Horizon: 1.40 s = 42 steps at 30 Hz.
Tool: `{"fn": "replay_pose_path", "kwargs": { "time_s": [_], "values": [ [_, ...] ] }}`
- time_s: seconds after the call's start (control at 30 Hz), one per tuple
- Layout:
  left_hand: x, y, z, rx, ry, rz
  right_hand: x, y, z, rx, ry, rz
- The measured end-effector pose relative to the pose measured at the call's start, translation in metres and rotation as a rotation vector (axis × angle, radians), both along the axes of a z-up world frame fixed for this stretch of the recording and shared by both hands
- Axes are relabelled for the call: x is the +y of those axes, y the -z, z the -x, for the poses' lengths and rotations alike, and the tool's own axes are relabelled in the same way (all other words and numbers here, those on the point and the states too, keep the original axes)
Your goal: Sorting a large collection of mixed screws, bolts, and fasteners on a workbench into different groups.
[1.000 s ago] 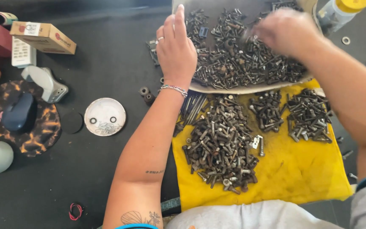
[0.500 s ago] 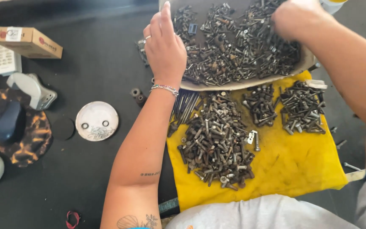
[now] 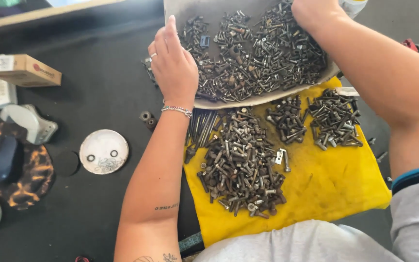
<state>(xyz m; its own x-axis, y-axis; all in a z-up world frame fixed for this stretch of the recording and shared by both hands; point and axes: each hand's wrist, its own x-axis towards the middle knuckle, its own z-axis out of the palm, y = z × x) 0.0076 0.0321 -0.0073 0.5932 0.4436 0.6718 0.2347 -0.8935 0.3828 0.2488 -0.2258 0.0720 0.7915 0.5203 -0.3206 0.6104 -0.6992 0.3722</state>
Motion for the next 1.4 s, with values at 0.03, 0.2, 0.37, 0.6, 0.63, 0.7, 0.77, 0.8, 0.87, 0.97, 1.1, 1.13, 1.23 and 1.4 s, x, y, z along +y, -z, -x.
{"fn": "replay_pose_path", "kwargs": {
  "time_s": [0.03,0.2,0.37,0.6,0.63,0.7,0.77,0.8,0.87,0.97,1.1,1.13,1.23,1.4],
  "values": [
    [-0.001,0.000,0.001,-0.031,0.013,-0.024,0.003,0.005,0.000,-0.010,-0.006,0.078],
    [0.000,0.004,0.000,-0.004,0.007,-0.006,0.010,0.022,0.006,-0.035,-0.022,0.316],
    [-0.001,0.003,0.000,-0.014,-0.017,-0.024,0.018,0.000,0.036,0.012,-0.027,0.371],
    [0.000,0.004,-0.002,0.002,-0.007,-0.026,0.037,-0.055,0.115,0.353,-0.033,0.165],
    [0.000,0.004,-0.001,-0.001,-0.002,-0.021,0.039,-0.062,0.122,0.317,-0.038,0.139],
    [0.001,0.004,-0.001,0.005,0.000,-0.024,0.033,-0.072,0.117,0.287,0.049,0.054],
    [0.000,0.007,-0.001,0.007,0.001,-0.022,0.016,-0.058,0.095,0.252,0.136,-0.026],
    [0.000,0.007,-0.001,0.005,-0.006,-0.024,0.002,-0.038,0.074,0.052,0.013,0.093],
    [0.001,0.006,-0.003,-0.002,-0.009,-0.027,-0.015,-0.010,0.055,-0.151,-0.108,0.208],
    [0.001,0.005,-0.003,0.001,-0.013,-0.038,-0.017,0.005,0.069,-0.212,-0.126,0.500],
    [-0.001,0.005,0.001,0.003,-0.014,-0.032,-0.011,-0.002,0.093,-0.005,-0.108,0.411],
    [-0.001,0.003,-0.001,0.009,-0.021,-0.032,-0.012,-0.003,0.093,0.007,-0.145,0.326],
    [-0.001,0.004,-0.001,0.001,-0.005,-0.017,0.010,-0.025,0.123,0.100,-0.121,0.237],
    [0.000,0.003,0.000,0.007,0.013,0.005,0.034,-0.034,0.146,0.238,-0.150,0.005]
  ]
}}
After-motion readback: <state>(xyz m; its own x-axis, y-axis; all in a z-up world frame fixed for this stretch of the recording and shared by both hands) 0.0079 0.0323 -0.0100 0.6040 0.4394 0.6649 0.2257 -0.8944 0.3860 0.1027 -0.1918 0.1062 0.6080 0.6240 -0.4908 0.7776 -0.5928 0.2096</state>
